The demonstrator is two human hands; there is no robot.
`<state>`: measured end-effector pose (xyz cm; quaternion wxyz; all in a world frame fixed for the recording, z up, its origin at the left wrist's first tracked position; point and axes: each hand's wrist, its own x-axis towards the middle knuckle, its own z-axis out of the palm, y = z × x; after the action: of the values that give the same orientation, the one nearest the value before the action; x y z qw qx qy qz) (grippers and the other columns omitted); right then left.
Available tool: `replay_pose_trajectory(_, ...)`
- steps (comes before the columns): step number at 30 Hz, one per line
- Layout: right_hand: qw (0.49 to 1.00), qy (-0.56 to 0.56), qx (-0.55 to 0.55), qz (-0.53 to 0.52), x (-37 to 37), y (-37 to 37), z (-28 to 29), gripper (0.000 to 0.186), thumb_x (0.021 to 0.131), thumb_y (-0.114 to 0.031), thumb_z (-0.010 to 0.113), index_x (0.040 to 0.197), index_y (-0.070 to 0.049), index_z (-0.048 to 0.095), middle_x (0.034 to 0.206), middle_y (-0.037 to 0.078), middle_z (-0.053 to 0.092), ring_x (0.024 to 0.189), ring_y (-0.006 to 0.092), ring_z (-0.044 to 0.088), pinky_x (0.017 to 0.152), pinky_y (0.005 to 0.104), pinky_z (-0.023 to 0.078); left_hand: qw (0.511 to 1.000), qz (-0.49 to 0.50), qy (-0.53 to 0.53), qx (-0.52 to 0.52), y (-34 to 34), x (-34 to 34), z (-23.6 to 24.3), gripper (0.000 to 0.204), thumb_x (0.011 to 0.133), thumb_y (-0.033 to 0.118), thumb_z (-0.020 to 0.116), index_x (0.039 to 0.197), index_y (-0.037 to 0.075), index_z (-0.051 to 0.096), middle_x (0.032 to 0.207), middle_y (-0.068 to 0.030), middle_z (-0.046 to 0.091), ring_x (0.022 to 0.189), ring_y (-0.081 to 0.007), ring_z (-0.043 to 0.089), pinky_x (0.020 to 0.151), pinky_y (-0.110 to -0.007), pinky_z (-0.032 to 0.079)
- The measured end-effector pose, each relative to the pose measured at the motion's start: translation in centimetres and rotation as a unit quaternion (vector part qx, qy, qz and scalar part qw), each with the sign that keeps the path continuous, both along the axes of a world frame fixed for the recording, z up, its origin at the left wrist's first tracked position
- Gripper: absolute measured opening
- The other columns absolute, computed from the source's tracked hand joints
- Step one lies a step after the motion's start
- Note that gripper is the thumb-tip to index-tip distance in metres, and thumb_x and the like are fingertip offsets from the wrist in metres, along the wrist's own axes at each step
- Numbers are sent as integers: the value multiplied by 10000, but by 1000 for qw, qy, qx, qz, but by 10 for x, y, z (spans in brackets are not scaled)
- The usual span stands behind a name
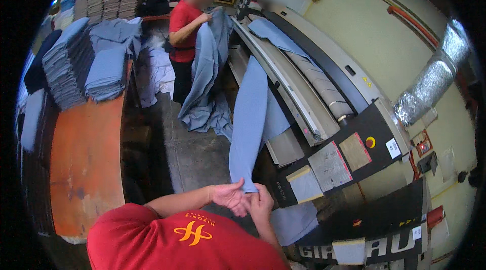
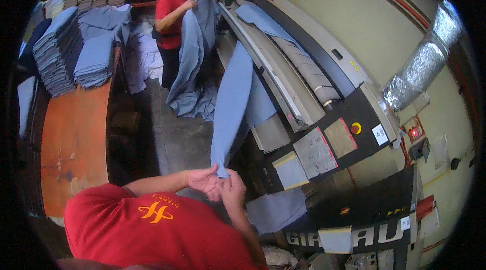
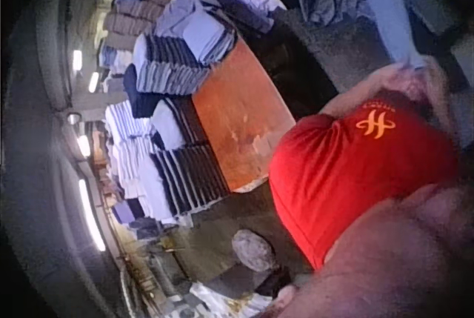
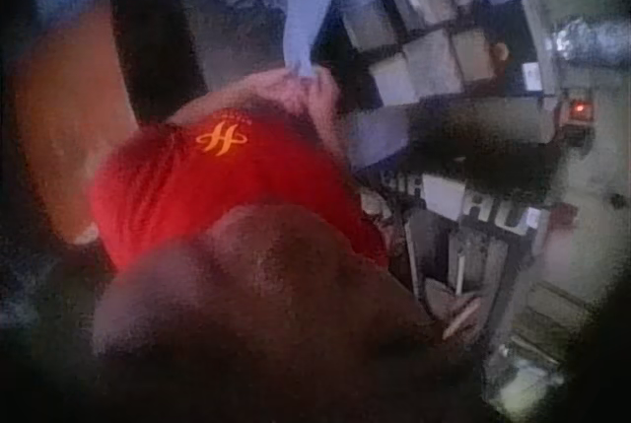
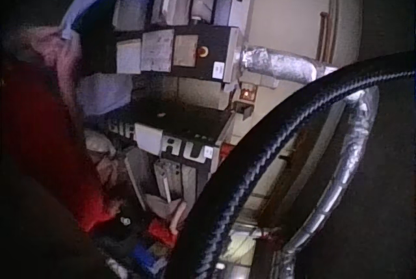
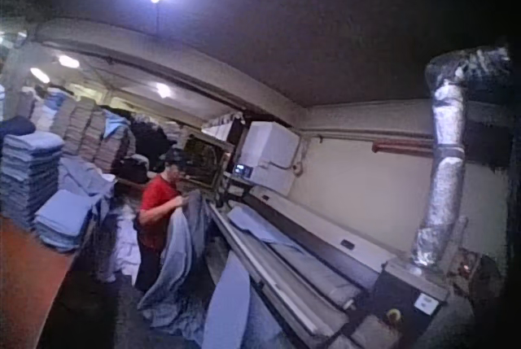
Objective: The person repeatedly picks up light blue garments, folds them by hand on a wooden table, and stacks them in a growing pile. Other workers in red shirts are visible nearby handling similar items and operating machinery.
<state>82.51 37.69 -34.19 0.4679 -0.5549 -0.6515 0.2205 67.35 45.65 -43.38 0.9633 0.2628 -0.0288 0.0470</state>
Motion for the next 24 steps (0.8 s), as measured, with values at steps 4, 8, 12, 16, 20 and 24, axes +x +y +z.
replay_pose_trajectory(4,1000,3,-15,15,-13,-6,6,233,853,8,485,1054,-15,601,873,159,659,838,265,658,730,378,500,928,297,30,-222,37,-12,-1,618,922,527,493,1268,14,475,1253,-147,569,1127,-313,564,1008,-463,411)
replay_pose_trajectory(8,999,15,-25,14,-15,-18,21,223,868,8,481,1059,-15,593,856,135,662,783,256,661,721,362,497,844,410,116,-326,85,-55,-49,437,959,309,503,1271,5,474,1262,-179,548,1176,-355,517,1034,-518,381)
replay_pose_trajectory(12,998,54,-13,22,-29,-34,24,159,919,21,470,1009,8,601,783,76,646,692,135,636,673,272,489,790,451,70,-409,110,-100,-112,383,956,229,489,1254,-10,471,1262,-185,548,1153,-368,530,1040,-534,373)
replay_pose_trajectory(16,997,63,-9,38,-34,-44,19,169,919,35,452,1015,14,590,790,71,634,703,121,622,677,269,491,736,554,99,-376,122,-131,-161,341,943,208,497,1192,-23,511,1212,-200,577,1113,-387,549,1031,-540,380)
replay_pose_trajectory(20,988,152,-9,21,-30,-54,16,183,914,57,435,1026,17,573,823,76,628,715,120,614,677,274,496,743,633,155,-154,127,-179,-178,284,918,215,509,1072,-14,581,1095,-202,633,1024,-384,591,992,-534,416)
replay_pose_trajectory(24,986,165,36,-9,-19,-61,13,188,912,57,423,1026,17,567,860,91,622,720,126,608,683,276,499,723,579,123,-355,133,-198,-170,276,919,233,491,1047,28,623,1043,-128,668,974,-317,624,963,-491,451)
